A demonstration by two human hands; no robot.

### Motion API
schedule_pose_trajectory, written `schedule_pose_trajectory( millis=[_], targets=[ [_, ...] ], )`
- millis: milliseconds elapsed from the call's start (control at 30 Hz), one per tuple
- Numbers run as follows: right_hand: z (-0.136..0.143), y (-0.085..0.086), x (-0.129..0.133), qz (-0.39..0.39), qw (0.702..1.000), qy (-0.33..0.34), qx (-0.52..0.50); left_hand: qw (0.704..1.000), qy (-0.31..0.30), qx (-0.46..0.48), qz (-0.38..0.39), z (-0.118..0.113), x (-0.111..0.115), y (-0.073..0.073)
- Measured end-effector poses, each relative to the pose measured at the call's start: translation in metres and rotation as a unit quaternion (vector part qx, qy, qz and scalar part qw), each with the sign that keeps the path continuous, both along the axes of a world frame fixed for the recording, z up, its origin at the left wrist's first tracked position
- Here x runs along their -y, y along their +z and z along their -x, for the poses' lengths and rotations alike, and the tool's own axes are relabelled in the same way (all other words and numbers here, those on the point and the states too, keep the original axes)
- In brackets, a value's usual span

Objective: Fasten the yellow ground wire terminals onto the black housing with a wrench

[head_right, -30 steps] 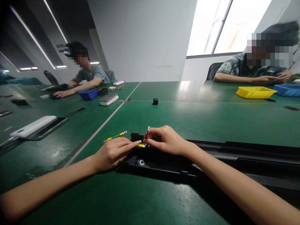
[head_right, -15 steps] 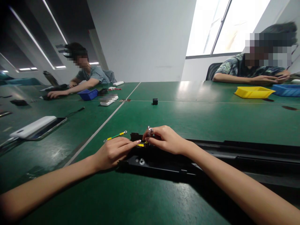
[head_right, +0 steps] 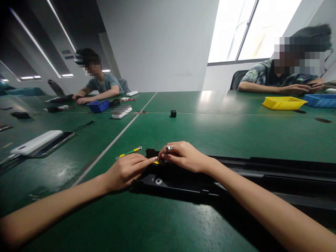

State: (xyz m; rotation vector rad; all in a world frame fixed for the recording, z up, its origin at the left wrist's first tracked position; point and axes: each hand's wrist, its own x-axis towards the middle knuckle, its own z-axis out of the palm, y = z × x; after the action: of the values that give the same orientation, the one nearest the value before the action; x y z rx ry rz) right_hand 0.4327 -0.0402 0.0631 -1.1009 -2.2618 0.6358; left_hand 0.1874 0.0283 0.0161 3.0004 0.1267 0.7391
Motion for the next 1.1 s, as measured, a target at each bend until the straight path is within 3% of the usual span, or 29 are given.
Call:
schedule_pose_trajectory(
  millis=[667, 1100],
  targets=[
    [0.0011, -0.0001, -0.0013, 0.002, 1.000, -0.029, 0.011, 1.000, -0.003, 0.013, -0.006, -0.0001, 0.0002, 0.0002],
    [-0.0008, -0.0025, 0.0001, -0.049, 0.998, -0.028, 0.001, 1.000, 0.001, 0.005, -0.006, 0.0004, 0.0003, 0.0003]
  ],
)
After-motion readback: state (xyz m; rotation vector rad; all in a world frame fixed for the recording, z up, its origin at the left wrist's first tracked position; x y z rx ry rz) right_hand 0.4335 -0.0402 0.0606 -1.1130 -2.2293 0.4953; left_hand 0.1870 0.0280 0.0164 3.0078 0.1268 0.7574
